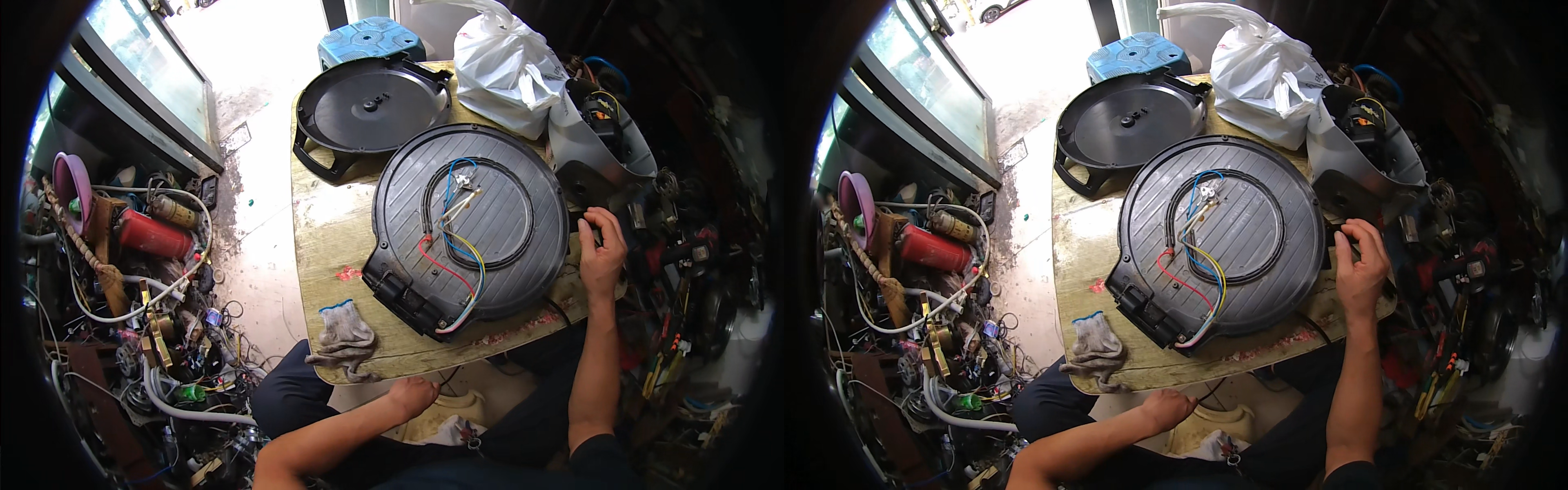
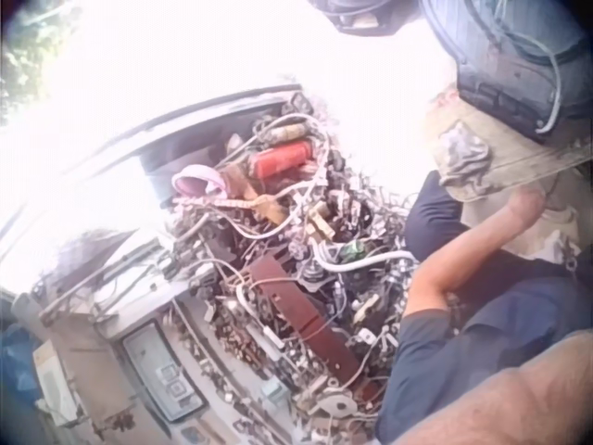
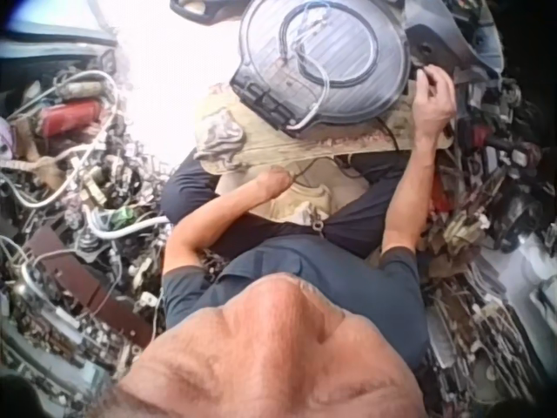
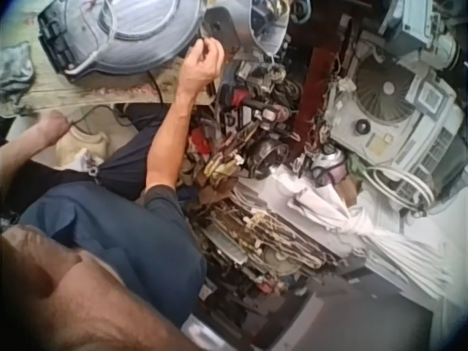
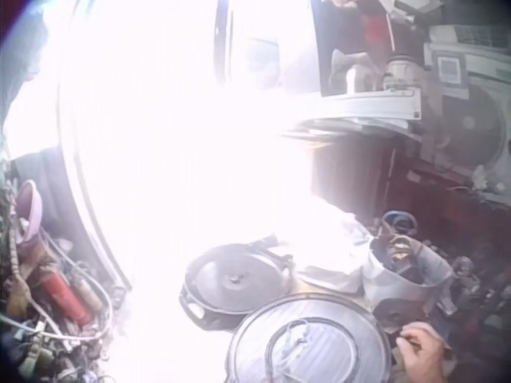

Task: The person repairs a round electric grill by opening its lid, manipulating internal wires, and using a multimeter to test electrical connections. The person handles the grill plates and wires throughout the process.

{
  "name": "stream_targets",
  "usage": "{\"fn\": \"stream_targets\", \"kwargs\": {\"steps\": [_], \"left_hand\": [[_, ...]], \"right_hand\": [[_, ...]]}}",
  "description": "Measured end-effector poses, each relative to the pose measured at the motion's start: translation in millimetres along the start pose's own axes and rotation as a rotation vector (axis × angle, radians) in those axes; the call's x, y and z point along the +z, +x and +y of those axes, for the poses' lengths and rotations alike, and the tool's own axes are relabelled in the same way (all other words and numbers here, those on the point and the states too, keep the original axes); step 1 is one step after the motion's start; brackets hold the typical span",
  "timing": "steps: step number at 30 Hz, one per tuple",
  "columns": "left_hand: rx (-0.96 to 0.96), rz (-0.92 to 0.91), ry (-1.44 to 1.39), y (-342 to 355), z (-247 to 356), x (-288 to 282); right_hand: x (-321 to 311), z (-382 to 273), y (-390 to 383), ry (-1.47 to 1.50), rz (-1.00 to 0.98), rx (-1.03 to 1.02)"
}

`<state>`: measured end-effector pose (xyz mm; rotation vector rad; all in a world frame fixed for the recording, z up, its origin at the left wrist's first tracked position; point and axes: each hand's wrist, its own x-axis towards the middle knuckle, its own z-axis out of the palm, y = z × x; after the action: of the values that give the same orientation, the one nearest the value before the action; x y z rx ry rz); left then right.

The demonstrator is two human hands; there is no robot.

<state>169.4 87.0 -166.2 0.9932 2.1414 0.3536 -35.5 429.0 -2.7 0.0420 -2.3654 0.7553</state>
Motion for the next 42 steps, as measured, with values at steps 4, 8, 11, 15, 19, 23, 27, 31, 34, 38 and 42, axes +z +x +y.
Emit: {"fn": "stream_targets", "kwargs": {"steps": [4,8,11,15,19,23,27,31,34,38,42], "left_hand": [[0.064,0.659,0.403,5,-19,67],[0.079,0.705,0.485,13,-25,87],[0.073,0.744,0.460,14,-24,89],[0.047,0.827,0.465,17,-23,92],[0.026,0.762,0.446,19,-23,96],[-0.021,0.638,0.368,13,-19,96],[0.021,0.679,0.325,11,-20,93],[-0.055,0.508,0.336,11,-15,90],[-0.005,0.551,0.279,9,-18,89],[0.077,0.755,0.218,10,-17,79],[0.007,0.586,0.266,10,-16,89]], "right_hand": [[5,-4,1,0.016,-0.002,-0.006],[3,-2,0,0.006,-0.007,-0.002],[2,-2,0,-0.006,-0.005,-0.010],[1,-5,0,0.005,-0.018,0.012],[3,-3,0,0.003,-0.024,0.004],[5,-5,-2,-0.003,-0.024,0.013],[4,-6,-1,-0.012,-0.016,0.004],[5,-5,-1,-0.007,-0.014,0.000],[6,-5,-3,-0.005,-0.028,0.012],[6,-4,-3,-0.003,-0.038,0.011],[7,-6,-2,-0.004,-0.036,0.022]]}}
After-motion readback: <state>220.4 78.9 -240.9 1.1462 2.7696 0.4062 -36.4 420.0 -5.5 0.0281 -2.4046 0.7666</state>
